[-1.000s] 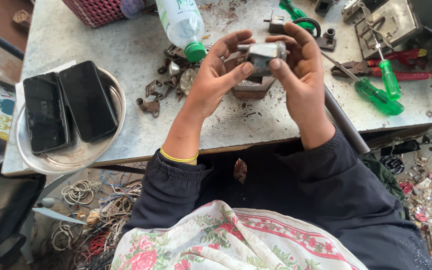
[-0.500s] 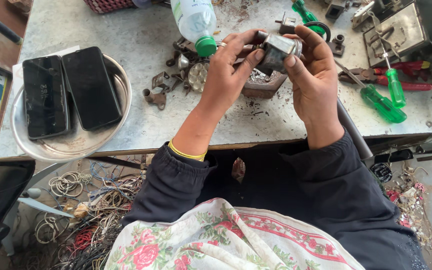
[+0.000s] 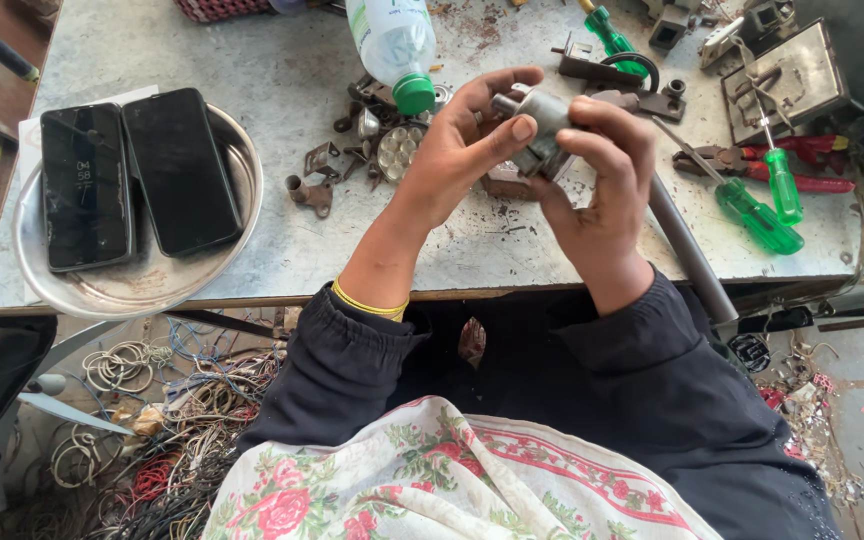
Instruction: The person disassembles a cylindrical electrical component using pliers and a screwdriver, then uses a hammer to strike the component on a metal block to remove internal parts. The person handles the component repeatedly, inspecting it between strikes.
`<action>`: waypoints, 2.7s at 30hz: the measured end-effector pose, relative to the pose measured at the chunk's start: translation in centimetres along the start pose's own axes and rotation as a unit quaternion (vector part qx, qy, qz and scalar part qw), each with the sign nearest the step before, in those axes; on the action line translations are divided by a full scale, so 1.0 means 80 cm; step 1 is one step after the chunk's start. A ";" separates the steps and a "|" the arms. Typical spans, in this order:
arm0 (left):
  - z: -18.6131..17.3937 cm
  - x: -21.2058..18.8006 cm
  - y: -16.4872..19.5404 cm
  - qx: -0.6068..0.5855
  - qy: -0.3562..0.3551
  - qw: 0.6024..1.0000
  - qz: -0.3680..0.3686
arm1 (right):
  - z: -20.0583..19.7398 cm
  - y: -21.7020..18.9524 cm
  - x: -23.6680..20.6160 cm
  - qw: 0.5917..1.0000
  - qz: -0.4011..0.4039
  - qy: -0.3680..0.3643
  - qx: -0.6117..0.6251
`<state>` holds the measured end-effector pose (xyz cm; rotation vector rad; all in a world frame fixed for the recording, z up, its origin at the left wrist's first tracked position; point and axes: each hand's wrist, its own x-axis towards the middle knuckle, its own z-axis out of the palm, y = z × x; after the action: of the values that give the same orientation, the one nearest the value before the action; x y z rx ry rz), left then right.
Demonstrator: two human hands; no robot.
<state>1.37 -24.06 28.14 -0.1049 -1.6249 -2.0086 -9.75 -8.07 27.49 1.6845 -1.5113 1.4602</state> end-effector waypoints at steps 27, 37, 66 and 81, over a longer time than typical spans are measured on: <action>0.019 -0.003 0.018 0.340 -0.028 0.898 0.278 | -0.001 0.005 0.002 0.996 0.073 -0.033 -0.030; 0.016 -0.006 -0.002 0.382 -0.018 0.900 0.210 | 0.000 0.008 -0.007 0.993 0.099 -0.060 0.006; 0.007 -0.002 -0.010 0.476 0.125 0.844 0.212 | -0.002 0.000 -0.001 0.984 0.167 -0.052 0.036; -0.012 0.005 0.003 -0.221 0.105 0.969 0.017 | -0.004 -0.015 0.003 0.987 0.133 -0.070 -0.054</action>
<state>1.46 -25.14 28.26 -0.0802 -1.0215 -2.2384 -8.85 -7.53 28.15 1.5972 -1.9189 1.3802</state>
